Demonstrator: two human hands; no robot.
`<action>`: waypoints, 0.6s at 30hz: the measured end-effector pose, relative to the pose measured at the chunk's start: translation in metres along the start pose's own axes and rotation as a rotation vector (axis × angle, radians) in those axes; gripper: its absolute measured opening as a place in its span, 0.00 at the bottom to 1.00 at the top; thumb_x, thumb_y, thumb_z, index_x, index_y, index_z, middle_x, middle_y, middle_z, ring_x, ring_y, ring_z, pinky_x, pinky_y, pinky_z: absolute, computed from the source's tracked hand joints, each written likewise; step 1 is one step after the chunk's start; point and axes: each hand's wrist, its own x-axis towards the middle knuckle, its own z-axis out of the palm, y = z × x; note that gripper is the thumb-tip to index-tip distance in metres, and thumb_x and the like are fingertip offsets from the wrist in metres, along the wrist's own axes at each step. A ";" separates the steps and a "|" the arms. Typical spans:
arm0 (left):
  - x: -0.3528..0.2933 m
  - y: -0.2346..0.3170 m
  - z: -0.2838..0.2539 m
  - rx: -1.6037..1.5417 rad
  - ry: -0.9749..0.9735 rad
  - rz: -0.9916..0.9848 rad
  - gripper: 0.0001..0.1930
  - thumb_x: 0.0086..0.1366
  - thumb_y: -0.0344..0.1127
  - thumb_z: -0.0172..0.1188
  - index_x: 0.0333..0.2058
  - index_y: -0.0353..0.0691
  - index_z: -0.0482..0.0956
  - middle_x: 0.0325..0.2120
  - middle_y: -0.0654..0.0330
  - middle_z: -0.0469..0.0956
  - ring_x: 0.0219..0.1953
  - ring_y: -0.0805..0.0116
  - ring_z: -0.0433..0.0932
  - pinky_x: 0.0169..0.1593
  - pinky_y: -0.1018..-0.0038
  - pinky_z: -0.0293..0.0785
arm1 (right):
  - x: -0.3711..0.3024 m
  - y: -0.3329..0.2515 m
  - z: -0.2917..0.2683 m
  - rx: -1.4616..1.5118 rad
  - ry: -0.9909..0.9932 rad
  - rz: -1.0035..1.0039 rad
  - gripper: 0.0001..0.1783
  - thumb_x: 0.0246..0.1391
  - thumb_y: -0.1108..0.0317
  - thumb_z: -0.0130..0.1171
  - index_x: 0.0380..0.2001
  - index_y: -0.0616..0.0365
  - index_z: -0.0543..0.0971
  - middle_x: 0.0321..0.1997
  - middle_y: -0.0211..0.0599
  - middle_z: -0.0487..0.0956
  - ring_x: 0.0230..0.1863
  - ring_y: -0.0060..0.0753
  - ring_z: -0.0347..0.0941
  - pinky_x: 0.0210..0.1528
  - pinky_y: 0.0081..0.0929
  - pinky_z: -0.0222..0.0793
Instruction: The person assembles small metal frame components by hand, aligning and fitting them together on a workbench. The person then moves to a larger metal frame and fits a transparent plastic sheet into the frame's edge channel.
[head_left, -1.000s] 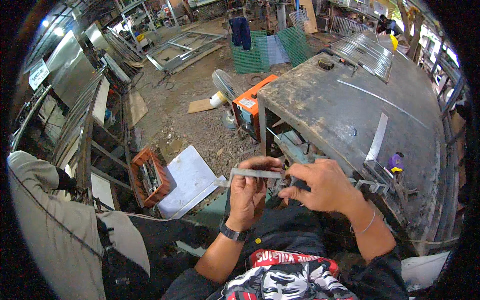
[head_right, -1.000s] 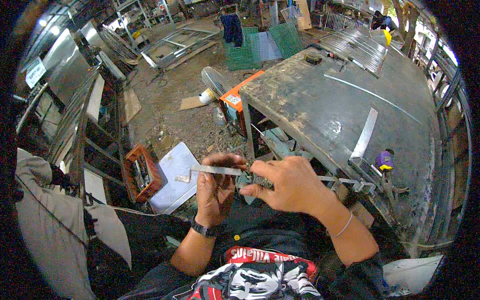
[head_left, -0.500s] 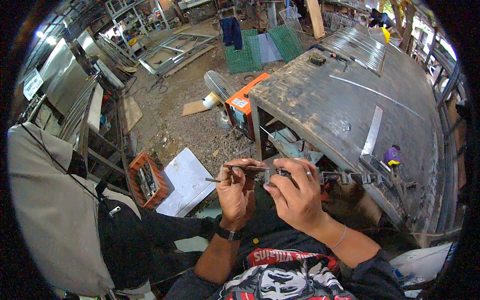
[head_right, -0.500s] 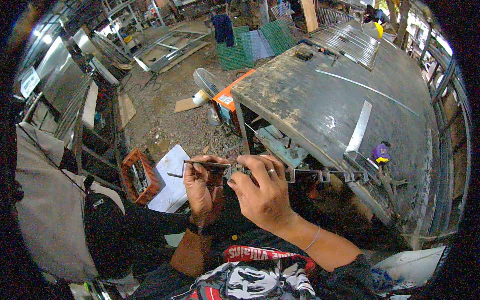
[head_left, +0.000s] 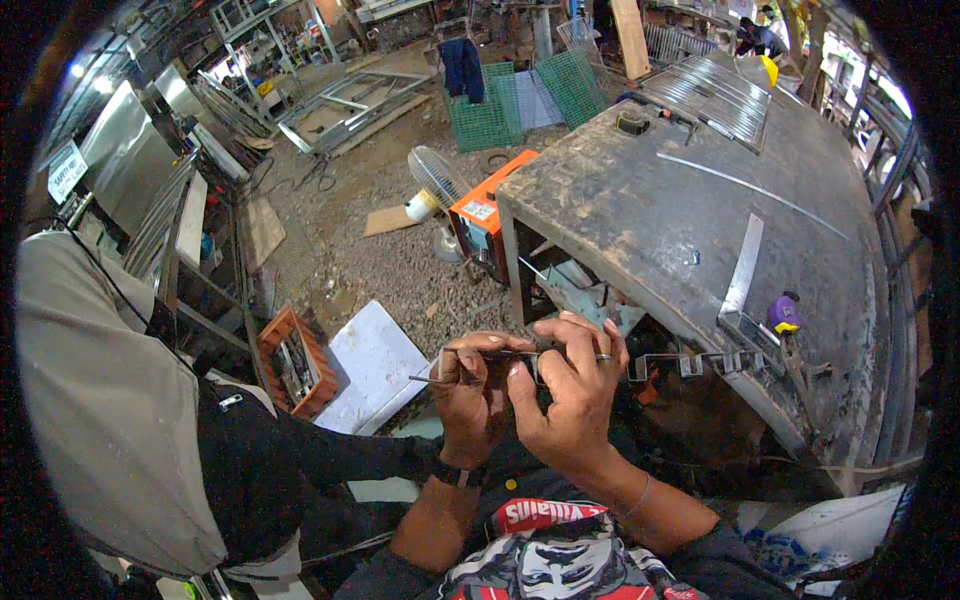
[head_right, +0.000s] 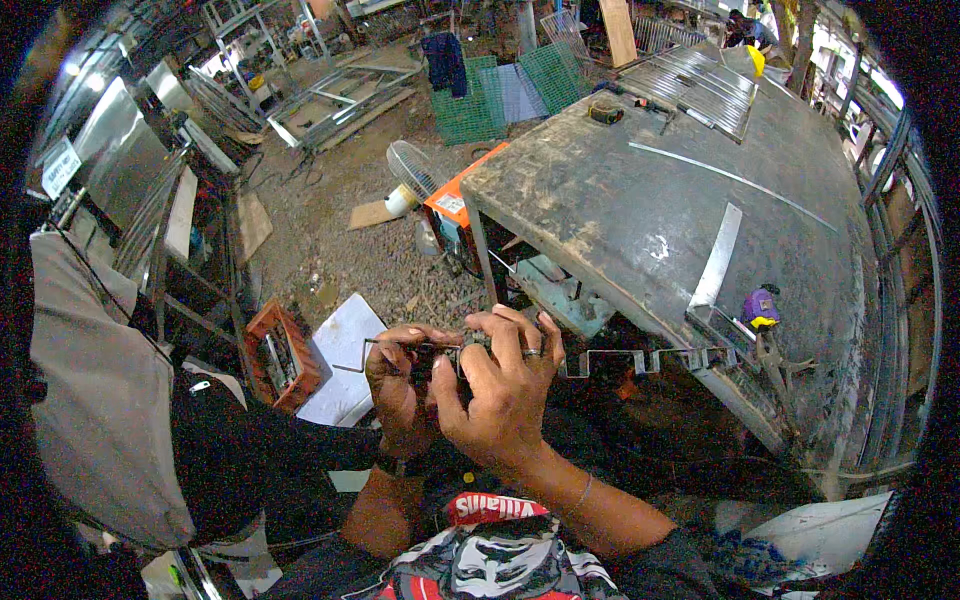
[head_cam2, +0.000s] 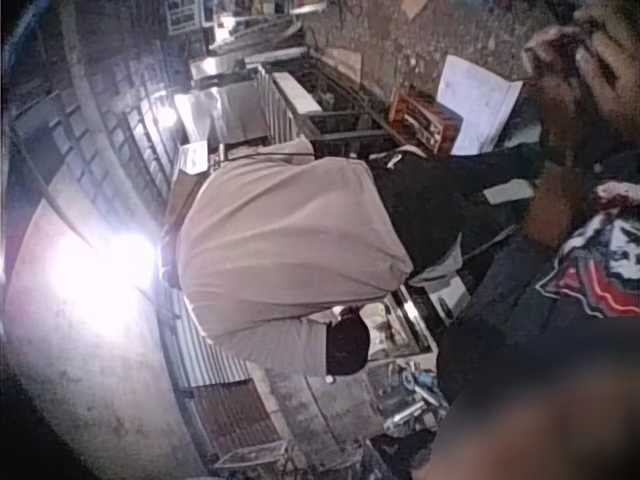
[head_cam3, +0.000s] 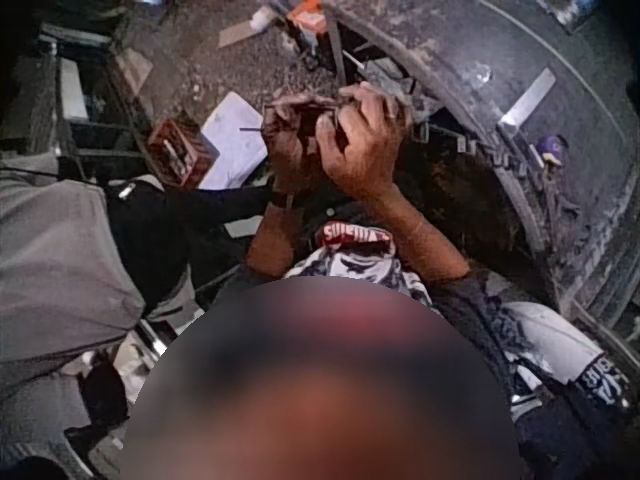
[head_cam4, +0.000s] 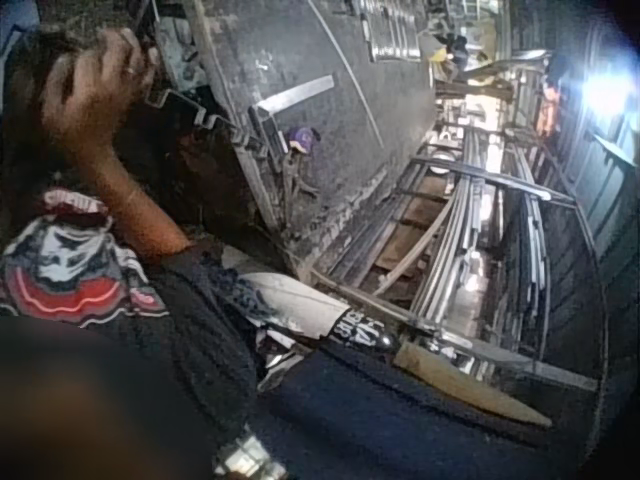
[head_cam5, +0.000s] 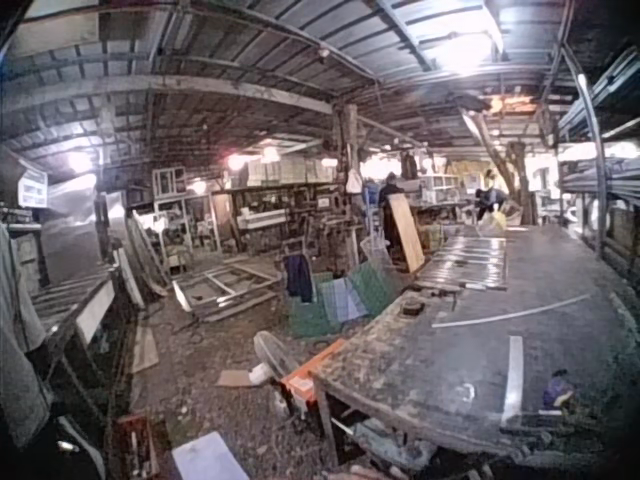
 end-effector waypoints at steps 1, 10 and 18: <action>0.001 -0.001 0.001 -0.047 0.025 -0.029 0.17 0.82 0.46 0.51 0.47 0.35 0.75 0.43 0.47 0.81 0.49 0.55 0.84 0.56 0.58 0.81 | 0.000 0.001 0.001 -0.016 0.003 -0.007 0.12 0.57 0.65 0.63 0.24 0.61 0.77 0.56 0.48 0.79 0.66 0.53 0.70 0.76 0.60 0.45; 0.005 0.000 0.005 -0.219 0.101 -0.152 0.16 0.83 0.44 0.50 0.42 0.34 0.74 0.38 0.51 0.81 0.43 0.59 0.83 0.53 0.61 0.81 | -0.010 0.005 0.016 -0.038 0.091 -0.117 0.15 0.59 0.65 0.58 0.23 0.63 0.77 0.63 0.53 0.76 0.71 0.55 0.65 0.78 0.60 0.39; 0.004 0.006 0.009 -0.202 0.144 -0.135 0.10 0.82 0.36 0.54 0.43 0.35 0.76 0.39 0.51 0.83 0.46 0.58 0.84 0.54 0.62 0.82 | -0.011 0.012 0.017 -0.097 0.092 -0.134 0.13 0.58 0.62 0.61 0.23 0.58 0.77 0.64 0.46 0.78 0.70 0.52 0.68 0.77 0.65 0.44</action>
